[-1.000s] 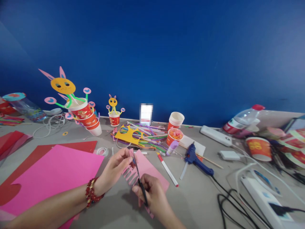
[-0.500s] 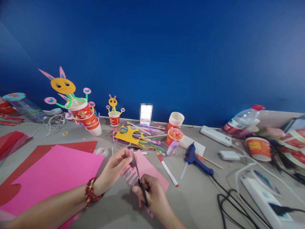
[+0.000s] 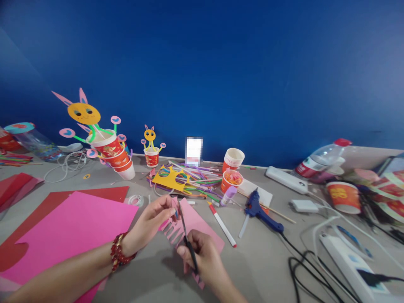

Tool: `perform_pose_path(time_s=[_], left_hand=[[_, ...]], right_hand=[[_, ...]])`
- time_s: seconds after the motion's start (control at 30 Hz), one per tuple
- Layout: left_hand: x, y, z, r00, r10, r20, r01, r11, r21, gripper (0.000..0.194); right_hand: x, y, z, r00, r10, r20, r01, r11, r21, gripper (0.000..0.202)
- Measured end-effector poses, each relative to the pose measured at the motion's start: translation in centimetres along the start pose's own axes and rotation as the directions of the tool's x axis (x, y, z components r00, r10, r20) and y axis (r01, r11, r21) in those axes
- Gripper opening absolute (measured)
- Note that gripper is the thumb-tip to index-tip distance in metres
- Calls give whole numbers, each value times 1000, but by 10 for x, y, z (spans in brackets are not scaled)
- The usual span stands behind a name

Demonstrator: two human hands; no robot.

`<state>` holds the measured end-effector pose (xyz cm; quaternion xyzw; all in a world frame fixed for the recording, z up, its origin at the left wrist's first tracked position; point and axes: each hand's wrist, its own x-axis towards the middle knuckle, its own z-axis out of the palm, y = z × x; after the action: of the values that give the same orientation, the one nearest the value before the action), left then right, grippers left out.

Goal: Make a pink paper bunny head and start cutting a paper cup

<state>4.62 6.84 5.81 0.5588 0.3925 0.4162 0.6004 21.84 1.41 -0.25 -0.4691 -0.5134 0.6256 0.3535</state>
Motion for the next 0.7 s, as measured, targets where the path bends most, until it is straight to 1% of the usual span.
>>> perform_pose_path(time_s=[0.1,0.23,0.5,0.7], left_hand=[[1,2,0,999,-7,44,7,1000,4,17],[1,3,1,994,-9,109,8,1000,5,17],[1,0,0,991,-18,134,13,999,39,13],[1,-1,0,990,2,140,-7,999,32,12]], right_hand=[[-1,-3,-1,1000,-10,22,10,1000,5,63],[-1,-3,-2,1000,13,23,-13,1000,9,63],[-1,0,-3,999,17,32,-18,999,31,63],[0,1,-1,999,22,24,-23,999,36,64]])
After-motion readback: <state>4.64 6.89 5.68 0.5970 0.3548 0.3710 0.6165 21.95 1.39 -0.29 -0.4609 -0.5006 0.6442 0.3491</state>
